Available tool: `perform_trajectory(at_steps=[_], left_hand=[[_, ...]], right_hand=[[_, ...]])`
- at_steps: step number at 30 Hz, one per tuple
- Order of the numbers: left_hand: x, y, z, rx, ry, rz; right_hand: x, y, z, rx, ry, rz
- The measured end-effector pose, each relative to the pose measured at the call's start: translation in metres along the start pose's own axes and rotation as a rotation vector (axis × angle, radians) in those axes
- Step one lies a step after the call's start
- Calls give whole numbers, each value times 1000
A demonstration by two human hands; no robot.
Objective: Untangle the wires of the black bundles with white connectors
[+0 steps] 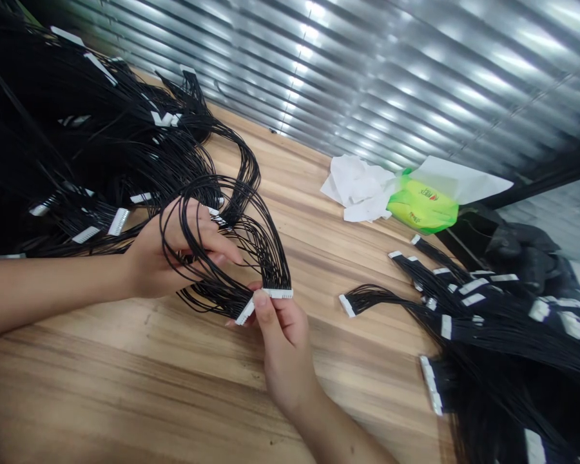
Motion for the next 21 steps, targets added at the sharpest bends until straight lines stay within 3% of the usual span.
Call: perform_trajectory(at_steps=[10,15,19,21], left_hand=[[-1,1,-3,101,-186,171],[3,4,-4,67,-200,117],[3,7,2,61,-301,114],[5,6,3,-8,-261,72]], right_hand=[[-2,-8,-7,-41,25,-127],[-3,-9,-8,-92,13,-186],[-3,-10,-9,-96,-16,-229],[-3,-10,-10,-87,-20,-244]])
Point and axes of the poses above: each hand's wrist, its own x-axis towards the middle knuckle, its own y-axis out of the back of the hand, z = x × y, the point moved 5 cm from there along x, towards the middle knuckle, and after that the axes turned 7 degrees about -x, right-handed, at the moved point
